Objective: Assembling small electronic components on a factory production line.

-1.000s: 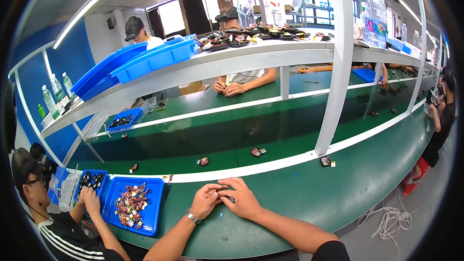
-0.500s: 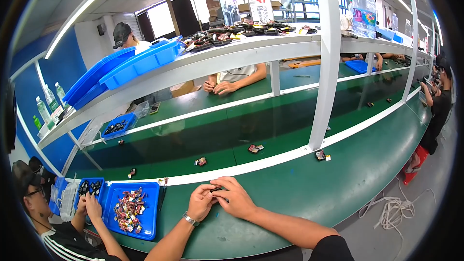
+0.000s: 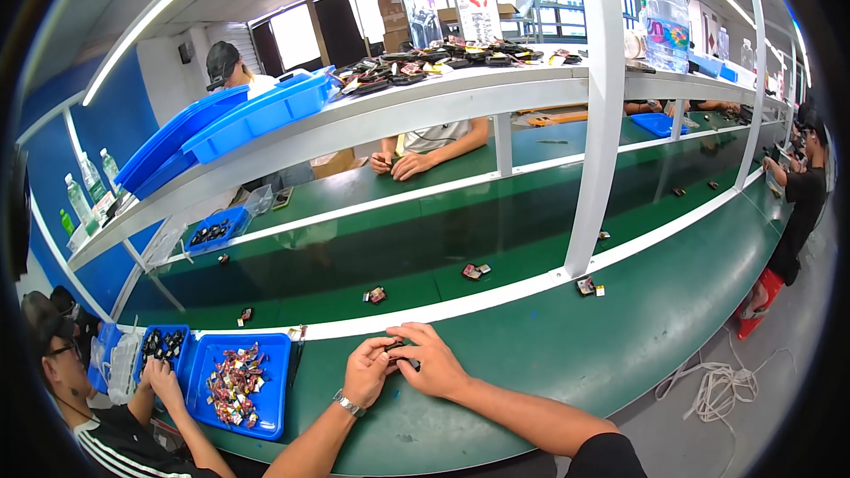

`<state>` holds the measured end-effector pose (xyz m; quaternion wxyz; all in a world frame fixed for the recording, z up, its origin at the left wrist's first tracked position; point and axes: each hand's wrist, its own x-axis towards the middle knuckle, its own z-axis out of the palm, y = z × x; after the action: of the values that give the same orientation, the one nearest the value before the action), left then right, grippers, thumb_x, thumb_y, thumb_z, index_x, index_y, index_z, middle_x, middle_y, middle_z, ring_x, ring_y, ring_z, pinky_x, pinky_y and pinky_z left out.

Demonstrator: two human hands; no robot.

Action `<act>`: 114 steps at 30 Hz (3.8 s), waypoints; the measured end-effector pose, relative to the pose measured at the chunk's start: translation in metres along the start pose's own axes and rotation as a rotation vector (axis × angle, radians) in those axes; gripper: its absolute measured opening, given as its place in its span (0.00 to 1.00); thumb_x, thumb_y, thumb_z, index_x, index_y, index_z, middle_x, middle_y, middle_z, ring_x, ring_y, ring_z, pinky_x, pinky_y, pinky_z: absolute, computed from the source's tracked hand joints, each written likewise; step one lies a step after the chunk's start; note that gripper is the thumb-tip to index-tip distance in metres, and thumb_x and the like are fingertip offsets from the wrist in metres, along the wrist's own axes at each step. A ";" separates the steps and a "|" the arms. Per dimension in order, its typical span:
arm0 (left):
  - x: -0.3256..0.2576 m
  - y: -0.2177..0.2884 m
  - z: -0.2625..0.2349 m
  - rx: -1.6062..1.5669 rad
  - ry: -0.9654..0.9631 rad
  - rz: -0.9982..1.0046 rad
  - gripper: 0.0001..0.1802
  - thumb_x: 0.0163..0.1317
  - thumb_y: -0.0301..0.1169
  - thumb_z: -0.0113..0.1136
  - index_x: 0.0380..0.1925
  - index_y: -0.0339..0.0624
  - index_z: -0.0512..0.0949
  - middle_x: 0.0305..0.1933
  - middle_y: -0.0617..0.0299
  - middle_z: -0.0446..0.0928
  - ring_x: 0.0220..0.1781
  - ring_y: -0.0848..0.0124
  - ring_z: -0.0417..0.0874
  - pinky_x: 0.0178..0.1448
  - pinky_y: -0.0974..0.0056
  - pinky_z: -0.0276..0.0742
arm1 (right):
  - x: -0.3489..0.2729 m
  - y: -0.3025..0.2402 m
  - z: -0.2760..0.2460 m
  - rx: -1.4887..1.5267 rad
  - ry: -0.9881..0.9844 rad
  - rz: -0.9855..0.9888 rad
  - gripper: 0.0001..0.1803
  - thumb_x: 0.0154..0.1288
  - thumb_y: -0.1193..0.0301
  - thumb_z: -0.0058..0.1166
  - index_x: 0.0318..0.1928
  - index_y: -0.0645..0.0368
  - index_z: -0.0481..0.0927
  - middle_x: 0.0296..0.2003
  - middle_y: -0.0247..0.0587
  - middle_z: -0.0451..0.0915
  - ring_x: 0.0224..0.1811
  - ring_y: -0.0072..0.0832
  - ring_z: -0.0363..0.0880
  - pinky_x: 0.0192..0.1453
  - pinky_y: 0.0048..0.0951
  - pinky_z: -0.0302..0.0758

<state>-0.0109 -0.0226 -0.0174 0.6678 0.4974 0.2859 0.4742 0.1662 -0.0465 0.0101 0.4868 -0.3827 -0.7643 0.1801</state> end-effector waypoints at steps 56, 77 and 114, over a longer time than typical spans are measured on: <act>0.002 -0.001 0.002 -0.085 0.013 -0.107 0.14 0.72 0.23 0.48 0.56 0.35 0.70 0.50 0.58 0.80 0.52 0.71 0.82 0.57 0.64 0.81 | -0.004 0.003 0.006 -0.379 0.166 -0.181 0.10 0.54 0.75 0.64 0.39 0.56 0.83 0.39 0.35 0.79 0.41 0.32 0.79 0.38 0.31 0.81; 0.000 -0.005 0.001 -0.169 -0.008 -0.103 0.14 0.70 0.22 0.50 0.55 0.36 0.70 0.51 0.56 0.78 0.52 0.68 0.81 0.57 0.59 0.80 | -0.004 -0.003 -0.003 -0.534 0.142 -0.283 0.11 0.50 0.72 0.62 0.36 0.60 0.79 0.43 0.38 0.77 0.39 0.31 0.78 0.41 0.29 0.78; 0.014 0.000 -0.018 0.718 0.209 0.161 0.09 0.63 0.26 0.56 0.40 0.39 0.82 0.32 0.54 0.84 0.30 0.68 0.83 0.38 0.65 0.77 | 0.055 0.140 -0.011 -0.773 0.112 0.313 0.35 0.56 0.65 0.65 0.60 0.70 0.67 0.49 0.57 0.75 0.56 0.54 0.69 0.63 0.47 0.67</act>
<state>-0.0212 -0.0022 -0.0223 0.3789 0.6696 0.4601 0.4431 0.2202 0.0839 -0.0418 0.3150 -0.6579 -0.6806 -0.0690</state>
